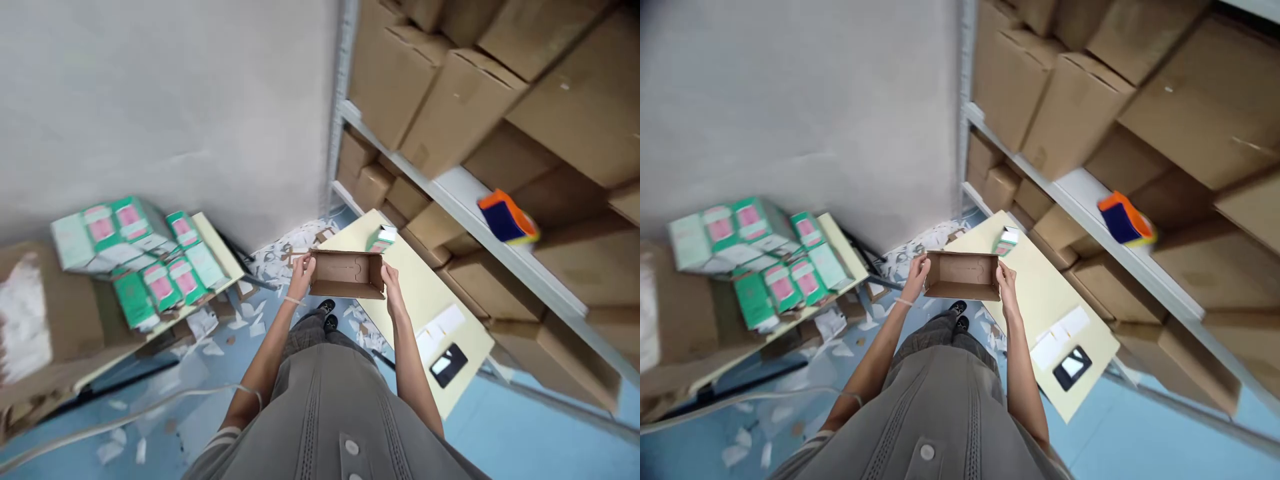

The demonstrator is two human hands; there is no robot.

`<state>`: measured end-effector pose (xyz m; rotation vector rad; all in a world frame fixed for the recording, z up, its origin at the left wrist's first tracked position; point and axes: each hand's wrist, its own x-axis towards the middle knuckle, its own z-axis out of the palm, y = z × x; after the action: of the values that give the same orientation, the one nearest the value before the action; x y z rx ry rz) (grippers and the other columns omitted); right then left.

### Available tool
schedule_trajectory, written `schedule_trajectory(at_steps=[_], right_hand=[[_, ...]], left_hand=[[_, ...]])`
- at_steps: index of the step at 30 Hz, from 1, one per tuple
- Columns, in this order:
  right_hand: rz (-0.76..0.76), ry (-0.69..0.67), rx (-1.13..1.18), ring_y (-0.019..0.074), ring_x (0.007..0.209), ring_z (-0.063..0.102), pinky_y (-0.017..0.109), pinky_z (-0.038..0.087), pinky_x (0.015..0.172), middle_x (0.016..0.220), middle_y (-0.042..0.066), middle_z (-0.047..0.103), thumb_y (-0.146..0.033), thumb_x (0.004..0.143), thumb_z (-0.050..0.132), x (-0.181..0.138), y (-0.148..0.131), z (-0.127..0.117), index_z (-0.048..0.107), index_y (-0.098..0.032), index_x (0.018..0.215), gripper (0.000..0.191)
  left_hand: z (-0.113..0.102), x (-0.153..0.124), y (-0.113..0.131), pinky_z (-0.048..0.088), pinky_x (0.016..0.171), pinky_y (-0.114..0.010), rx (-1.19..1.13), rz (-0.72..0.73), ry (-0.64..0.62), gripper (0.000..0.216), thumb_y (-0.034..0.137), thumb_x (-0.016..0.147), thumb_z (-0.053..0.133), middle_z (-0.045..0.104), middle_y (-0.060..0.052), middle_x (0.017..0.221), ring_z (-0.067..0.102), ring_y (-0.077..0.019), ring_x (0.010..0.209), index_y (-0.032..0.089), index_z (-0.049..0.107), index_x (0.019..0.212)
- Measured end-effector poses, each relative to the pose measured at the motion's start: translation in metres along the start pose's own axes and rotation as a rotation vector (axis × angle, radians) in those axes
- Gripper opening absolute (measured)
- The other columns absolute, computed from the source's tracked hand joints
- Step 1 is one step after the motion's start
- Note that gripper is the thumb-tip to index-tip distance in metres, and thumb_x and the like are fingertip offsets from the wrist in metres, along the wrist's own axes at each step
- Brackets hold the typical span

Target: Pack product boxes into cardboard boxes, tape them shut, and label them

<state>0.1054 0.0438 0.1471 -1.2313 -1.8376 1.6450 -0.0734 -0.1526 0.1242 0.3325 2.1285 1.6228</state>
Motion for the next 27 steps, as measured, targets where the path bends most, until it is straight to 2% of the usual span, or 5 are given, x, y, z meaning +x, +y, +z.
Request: schedule_trajectory(at_steps=[7,14,18,24,27], right_hand=[[-0.06,-0.34,-0.102,0.0254,0.13,0.042,0.041,0.028,0.117,0.126,0.008,0.046,-0.071,0.079,0.053,-0.007,-0.016,0.093,0.056,-0.03,0.136,0.071],[-0.2,-0.536,-0.128,0.0255,0.127,0.045,0.042,0.035,0.113,0.129,0.006,0.044,-0.066,0.075,0.061,-0.038,-0.04,0.188,0.05,-0.037,0.14,0.072],[-0.255,-0.619,-0.104,0.0265,0.131,0.043,0.043,0.033,0.114,0.135,0.006,0.041,-0.062,0.075,0.063,-0.063,-0.048,0.267,0.044,-0.037,0.144,0.076],[-0.234,-0.653,-0.139,0.0262,0.131,0.042,0.042,0.03,0.116,0.136,0.007,0.04,-0.062,0.075,0.061,-0.101,-0.053,0.408,0.041,-0.035,0.146,0.079],[-0.259,-0.679,-0.162,0.0251,0.13,0.042,0.041,0.03,0.116,0.135,0.007,0.041,-0.061,0.077,0.058,-0.114,-0.055,0.463,0.041,-0.033,0.146,0.076]], left_hand=[[-0.09,-0.048,-0.03,0.04,0.103,-0.033,-0.075,-0.137,0.32,0.041,0.05,0.09,0.053,0.052,-0.01,0.118,0.055,-0.0201,0.111,0.02,0.06,0.117],[-0.187,-0.056,-0.043,0.039,0.106,-0.033,-0.116,-0.124,0.523,0.042,0.05,0.09,0.054,0.052,-0.01,0.125,0.054,-0.0213,0.117,0.022,0.06,0.12],[-0.264,-0.048,-0.055,0.038,0.107,-0.034,-0.096,-0.093,0.587,0.046,0.052,0.089,0.055,0.049,-0.011,0.127,0.053,-0.0217,0.119,0.021,0.058,0.123],[-0.392,-0.035,-0.08,0.039,0.108,-0.036,-0.027,-0.06,0.627,0.048,0.05,0.088,0.057,0.048,-0.012,0.123,0.054,-0.0228,0.119,0.019,0.056,0.124],[-0.443,-0.028,-0.094,0.04,0.108,-0.035,-0.021,-0.08,0.649,0.049,0.05,0.087,0.057,0.046,-0.013,0.123,0.054,-0.0228,0.119,0.018,0.055,0.125]])
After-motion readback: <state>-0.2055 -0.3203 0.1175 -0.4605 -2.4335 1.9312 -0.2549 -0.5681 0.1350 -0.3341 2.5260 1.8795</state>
